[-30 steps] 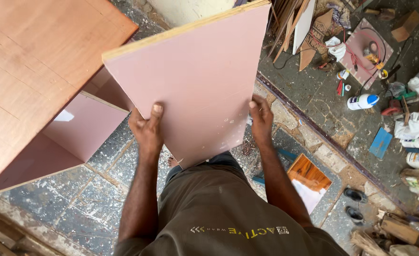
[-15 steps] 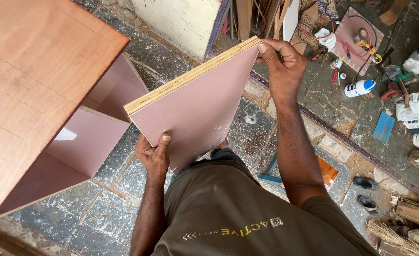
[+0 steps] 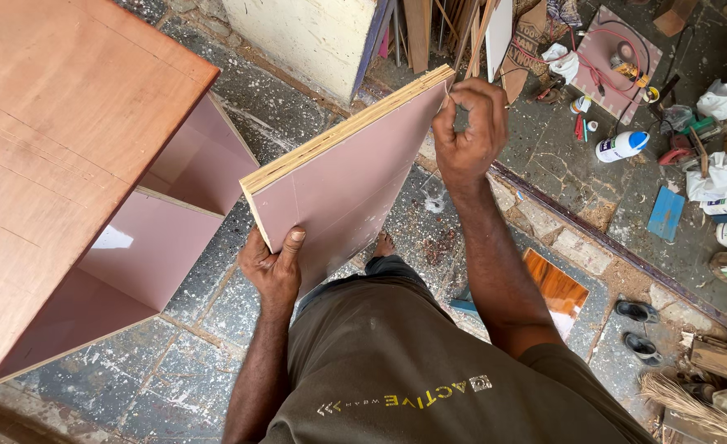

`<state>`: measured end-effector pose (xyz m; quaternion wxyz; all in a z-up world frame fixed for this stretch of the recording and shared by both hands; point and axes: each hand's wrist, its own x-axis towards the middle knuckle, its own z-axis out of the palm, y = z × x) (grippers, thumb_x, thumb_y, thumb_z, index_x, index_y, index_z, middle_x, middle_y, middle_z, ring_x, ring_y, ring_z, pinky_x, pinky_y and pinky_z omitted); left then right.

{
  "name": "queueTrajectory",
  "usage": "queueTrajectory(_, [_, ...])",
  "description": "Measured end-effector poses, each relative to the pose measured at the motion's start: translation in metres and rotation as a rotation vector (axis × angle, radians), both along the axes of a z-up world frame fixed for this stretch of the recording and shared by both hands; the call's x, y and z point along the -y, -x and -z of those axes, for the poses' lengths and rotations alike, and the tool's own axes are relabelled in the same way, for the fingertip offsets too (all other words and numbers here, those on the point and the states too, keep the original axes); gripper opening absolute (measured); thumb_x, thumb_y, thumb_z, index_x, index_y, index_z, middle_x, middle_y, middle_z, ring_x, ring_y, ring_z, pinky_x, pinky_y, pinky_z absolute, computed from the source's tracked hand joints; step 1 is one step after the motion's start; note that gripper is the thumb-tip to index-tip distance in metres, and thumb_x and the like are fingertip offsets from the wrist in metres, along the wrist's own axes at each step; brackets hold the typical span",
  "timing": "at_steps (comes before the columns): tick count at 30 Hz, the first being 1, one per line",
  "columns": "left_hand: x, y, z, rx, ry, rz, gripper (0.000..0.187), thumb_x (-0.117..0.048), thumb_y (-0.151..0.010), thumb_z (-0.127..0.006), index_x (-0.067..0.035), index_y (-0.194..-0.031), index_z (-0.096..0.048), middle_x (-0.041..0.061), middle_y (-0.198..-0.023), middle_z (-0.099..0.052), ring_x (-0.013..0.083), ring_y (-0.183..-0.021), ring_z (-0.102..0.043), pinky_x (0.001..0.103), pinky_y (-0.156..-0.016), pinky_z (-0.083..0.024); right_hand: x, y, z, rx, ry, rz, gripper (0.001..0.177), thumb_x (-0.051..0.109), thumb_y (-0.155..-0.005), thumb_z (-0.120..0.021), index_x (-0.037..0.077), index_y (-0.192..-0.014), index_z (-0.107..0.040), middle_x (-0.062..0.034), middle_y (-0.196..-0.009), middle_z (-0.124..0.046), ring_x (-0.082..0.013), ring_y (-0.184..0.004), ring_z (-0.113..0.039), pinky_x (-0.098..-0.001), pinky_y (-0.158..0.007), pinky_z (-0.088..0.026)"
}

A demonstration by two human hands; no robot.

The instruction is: The person uses a hand tool to sand the edges of a pink board, peels off a protective plastic film from the board, and then opens a container by hand.

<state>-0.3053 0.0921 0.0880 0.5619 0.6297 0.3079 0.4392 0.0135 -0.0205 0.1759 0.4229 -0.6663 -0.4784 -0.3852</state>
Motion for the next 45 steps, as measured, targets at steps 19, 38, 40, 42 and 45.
queueTrajectory(19, [-0.007,0.002,-0.013,0.155,0.086,-0.004,0.036,-0.032,-0.098,-0.079,0.001,-0.108,-0.067,0.006,-0.087,-0.071,0.0115,-0.082,-0.066,0.029,-0.075,-0.055,0.032,0.052,-0.015,-0.673,-0.115,-0.772,0.006,0.001,-0.100,-0.063,0.003,-0.099,-0.057,-0.0133,-0.094,-0.069,-0.0093,-0.078,-0.061,-0.0252,-0.064,-0.054])
queueTrajectory(38, [-0.003,-0.006,-0.027,0.143,-0.085,0.074,0.035,-0.028,-0.095,-0.083,-0.007,-0.081,-0.057,-0.003,-0.067,-0.059,0.0041,-0.062,-0.050,0.025,-0.055,-0.040,0.012,0.089,-0.062,-0.192,0.146,-0.057,0.020,0.010,-0.101,-0.083,0.009,-0.112,-0.065,-0.0030,-0.103,-0.067,-0.0173,-0.092,-0.060,-0.0313,-0.081,-0.049])
queueTrajectory(40, [-0.002,-0.005,-0.027,0.151,-0.094,0.069,0.034,-0.028,-0.095,-0.083,-0.007,-0.083,-0.059,-0.003,-0.067,-0.059,0.0043,-0.062,-0.050,0.025,-0.055,-0.040,0.008,0.088,-0.059,-0.194,0.132,-0.062,0.018,0.007,-0.100,-0.079,0.007,-0.106,-0.062,-0.0053,-0.100,-0.064,-0.0221,-0.093,-0.058,-0.0340,-0.085,-0.047])
queueTrajectory(42, [-0.001,-0.006,-0.030,0.128,-0.116,0.035,0.033,-0.028,-0.096,-0.082,-0.007,-0.085,-0.060,-0.003,-0.070,-0.061,0.0039,-0.064,-0.052,0.024,-0.056,-0.041,0.000,0.089,-0.056,-0.209,0.095,-0.121,0.015,0.005,-0.102,-0.075,0.005,-0.105,-0.060,-0.0075,-0.103,-0.065,-0.0240,-0.096,-0.058,-0.0350,-0.089,-0.049])
queueTrajectory(45, [-0.001,-0.003,-0.031,0.093,-0.045,-0.007,0.032,-0.028,-0.096,-0.082,-0.006,-0.086,-0.060,-0.003,-0.069,-0.059,0.0032,-0.063,-0.049,0.023,-0.055,-0.039,-0.007,0.099,-0.044,-0.336,0.033,-0.304,0.011,0.005,-0.106,-0.069,0.003,-0.108,-0.058,-0.0099,-0.111,-0.068,-0.0202,-0.101,-0.062,-0.0324,-0.090,-0.054])
